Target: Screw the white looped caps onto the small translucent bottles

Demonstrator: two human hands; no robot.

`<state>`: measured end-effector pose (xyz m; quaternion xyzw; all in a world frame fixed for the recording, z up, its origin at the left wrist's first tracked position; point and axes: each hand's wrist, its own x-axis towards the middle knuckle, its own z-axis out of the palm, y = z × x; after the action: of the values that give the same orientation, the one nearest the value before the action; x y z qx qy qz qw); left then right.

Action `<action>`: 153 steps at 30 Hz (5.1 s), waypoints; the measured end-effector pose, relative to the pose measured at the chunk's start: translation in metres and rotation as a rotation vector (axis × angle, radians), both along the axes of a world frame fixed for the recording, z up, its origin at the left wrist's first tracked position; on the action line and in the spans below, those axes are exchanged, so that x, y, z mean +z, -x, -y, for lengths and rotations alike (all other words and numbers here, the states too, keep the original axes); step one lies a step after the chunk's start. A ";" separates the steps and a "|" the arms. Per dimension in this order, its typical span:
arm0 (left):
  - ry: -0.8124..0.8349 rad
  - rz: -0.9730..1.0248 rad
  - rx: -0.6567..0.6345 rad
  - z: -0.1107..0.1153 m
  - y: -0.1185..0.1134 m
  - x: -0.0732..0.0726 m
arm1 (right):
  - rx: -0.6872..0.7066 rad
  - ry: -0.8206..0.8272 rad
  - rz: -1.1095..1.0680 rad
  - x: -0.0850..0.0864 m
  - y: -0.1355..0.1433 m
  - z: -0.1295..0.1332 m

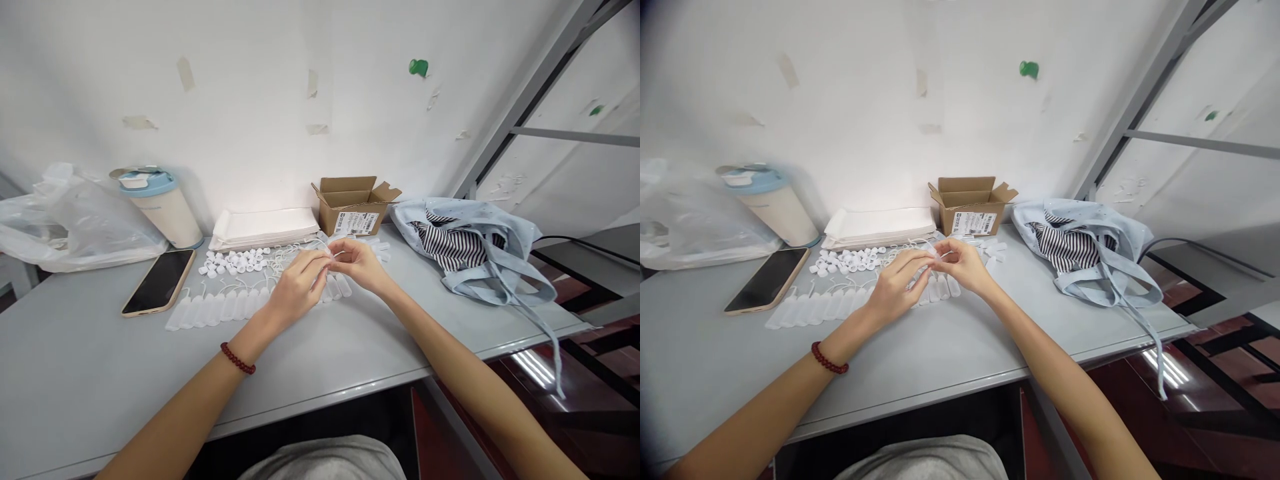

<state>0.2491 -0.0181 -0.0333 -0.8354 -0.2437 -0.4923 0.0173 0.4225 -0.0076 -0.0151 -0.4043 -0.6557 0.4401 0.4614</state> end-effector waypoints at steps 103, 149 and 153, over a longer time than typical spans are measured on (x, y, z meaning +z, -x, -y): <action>0.545 -0.625 0.209 -0.001 -0.052 -0.002 | 0.112 0.470 0.594 0.012 -0.049 -0.016; 0.487 -0.630 0.199 0.002 -0.053 -0.002 | 0.104 0.457 0.642 0.012 -0.051 -0.017; 0.487 -0.636 0.202 0.002 -0.052 -0.002 | 0.121 0.450 0.629 0.012 -0.050 -0.017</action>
<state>0.3013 -0.0200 -0.0349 -0.8974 -0.4164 -0.1336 -0.0580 0.4730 0.0089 -0.0033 -0.5710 -0.6749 0.4541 0.1110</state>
